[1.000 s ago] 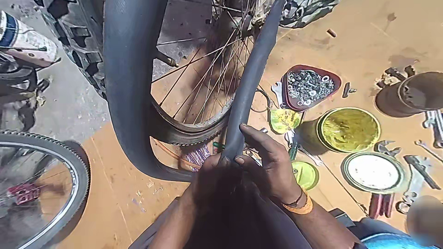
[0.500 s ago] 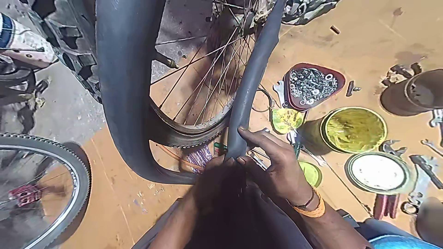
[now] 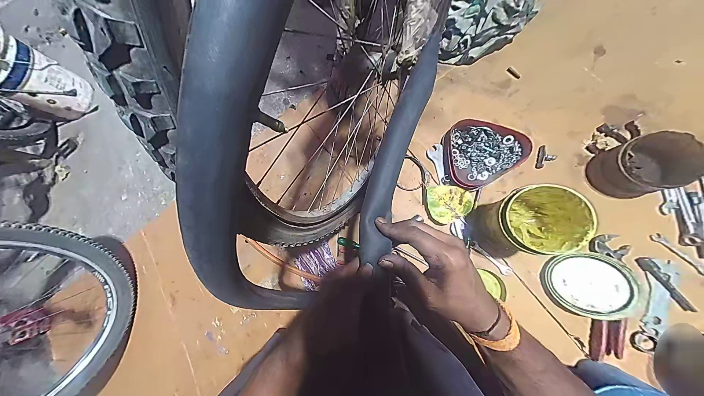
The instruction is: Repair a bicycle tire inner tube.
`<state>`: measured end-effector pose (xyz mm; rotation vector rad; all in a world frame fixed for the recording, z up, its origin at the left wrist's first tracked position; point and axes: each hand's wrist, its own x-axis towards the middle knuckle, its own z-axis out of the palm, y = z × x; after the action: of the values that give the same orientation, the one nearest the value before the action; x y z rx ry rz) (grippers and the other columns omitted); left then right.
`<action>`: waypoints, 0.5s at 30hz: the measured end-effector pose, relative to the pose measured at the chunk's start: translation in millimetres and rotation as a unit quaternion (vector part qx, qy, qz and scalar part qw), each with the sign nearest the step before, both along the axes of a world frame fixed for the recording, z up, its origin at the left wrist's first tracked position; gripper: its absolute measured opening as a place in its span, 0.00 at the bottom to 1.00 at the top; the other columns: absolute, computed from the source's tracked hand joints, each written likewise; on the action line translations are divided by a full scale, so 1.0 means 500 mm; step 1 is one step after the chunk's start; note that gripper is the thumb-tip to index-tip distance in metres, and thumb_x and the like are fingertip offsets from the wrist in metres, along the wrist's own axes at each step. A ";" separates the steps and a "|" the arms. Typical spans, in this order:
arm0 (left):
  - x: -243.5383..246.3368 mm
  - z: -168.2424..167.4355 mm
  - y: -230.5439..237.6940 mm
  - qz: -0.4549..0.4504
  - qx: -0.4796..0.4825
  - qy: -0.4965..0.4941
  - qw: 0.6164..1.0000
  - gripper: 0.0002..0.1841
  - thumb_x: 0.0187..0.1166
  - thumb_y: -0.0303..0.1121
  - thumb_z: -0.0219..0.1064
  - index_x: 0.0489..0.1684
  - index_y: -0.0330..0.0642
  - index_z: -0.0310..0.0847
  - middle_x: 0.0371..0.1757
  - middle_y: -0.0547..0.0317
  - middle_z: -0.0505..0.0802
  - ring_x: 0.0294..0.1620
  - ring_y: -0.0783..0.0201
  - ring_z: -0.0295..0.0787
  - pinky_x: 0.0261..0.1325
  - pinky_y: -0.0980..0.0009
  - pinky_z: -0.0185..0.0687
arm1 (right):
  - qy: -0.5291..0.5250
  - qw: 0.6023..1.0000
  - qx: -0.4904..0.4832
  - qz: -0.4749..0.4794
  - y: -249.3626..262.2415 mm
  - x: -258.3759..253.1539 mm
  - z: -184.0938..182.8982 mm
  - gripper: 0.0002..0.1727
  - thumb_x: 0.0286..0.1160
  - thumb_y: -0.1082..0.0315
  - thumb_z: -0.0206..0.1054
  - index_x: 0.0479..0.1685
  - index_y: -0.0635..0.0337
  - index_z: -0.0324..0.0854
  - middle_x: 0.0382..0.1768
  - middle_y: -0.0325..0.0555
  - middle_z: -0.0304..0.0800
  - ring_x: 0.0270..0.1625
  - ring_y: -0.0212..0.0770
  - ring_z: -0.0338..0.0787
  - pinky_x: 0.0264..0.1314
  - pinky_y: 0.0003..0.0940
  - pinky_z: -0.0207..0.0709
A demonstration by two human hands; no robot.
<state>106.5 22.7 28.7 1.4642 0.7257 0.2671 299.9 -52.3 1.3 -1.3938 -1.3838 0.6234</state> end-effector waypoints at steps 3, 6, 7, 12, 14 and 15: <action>0.010 0.021 0.001 0.009 0.038 0.022 0.999 0.18 0.92 0.37 0.49 0.47 0.37 0.86 0.40 0.70 0.92 0.45 0.83 0.88 0.55 0.78 0.86 | 0.073 0.997 0.016 -0.025 -0.002 -0.009 -0.016 0.19 0.81 0.66 0.68 0.67 0.63 0.85 0.55 0.45 0.93 0.54 0.33 0.92 0.59 0.33 0.89; 0.009 0.013 0.021 -0.037 0.087 0.003 0.996 0.20 0.93 0.41 0.51 0.44 0.38 0.87 0.37 0.68 0.91 0.42 0.83 0.86 0.51 0.78 0.84 | 0.141 0.988 0.040 -0.040 -0.003 -0.015 -0.024 0.17 0.79 0.70 0.71 0.64 0.66 0.86 0.54 0.47 0.93 0.54 0.37 0.93 0.60 0.36 0.90; 0.007 0.008 0.027 -0.052 0.107 0.001 0.993 0.19 0.93 0.41 0.52 0.43 0.41 0.87 0.34 0.69 0.90 0.39 0.82 0.85 0.47 0.78 0.84 | 0.154 0.986 0.044 -0.049 -0.003 -0.018 -0.026 0.17 0.78 0.71 0.70 0.63 0.67 0.86 0.54 0.47 0.94 0.53 0.36 0.93 0.60 0.35 0.91; 0.016 0.023 0.029 0.001 0.270 0.068 0.961 0.15 0.84 0.46 0.65 0.44 0.43 0.89 0.34 0.67 0.93 0.36 0.76 0.89 0.40 0.72 0.88 | 0.211 0.974 0.059 -0.055 0.004 -0.029 -0.021 0.15 0.79 0.73 0.70 0.62 0.69 0.85 0.53 0.48 0.94 0.53 0.38 0.94 0.60 0.36 0.91; 0.030 0.043 0.024 0.054 0.346 0.119 0.929 0.23 0.75 0.49 0.72 0.58 0.40 0.84 0.40 0.66 0.92 0.37 0.77 0.89 0.40 0.74 0.89 | 0.216 0.973 0.059 -0.052 0.007 -0.029 -0.021 0.15 0.79 0.74 0.69 0.62 0.69 0.85 0.53 0.49 0.94 0.52 0.38 0.94 0.59 0.36 0.92; 0.038 0.053 0.023 0.076 0.379 0.129 0.913 0.26 0.72 0.50 0.74 0.62 0.39 0.83 0.41 0.67 0.92 0.37 0.78 0.88 0.40 0.75 0.89 | 0.215 0.974 0.056 -0.051 0.007 -0.029 -0.022 0.15 0.79 0.74 0.69 0.62 0.69 0.85 0.52 0.49 0.94 0.50 0.37 0.94 0.58 0.35 0.92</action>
<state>125.7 34.1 55.4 2.2128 1.0153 0.5201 285.2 -49.0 -9.7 -1.1477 -0.9797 0.7190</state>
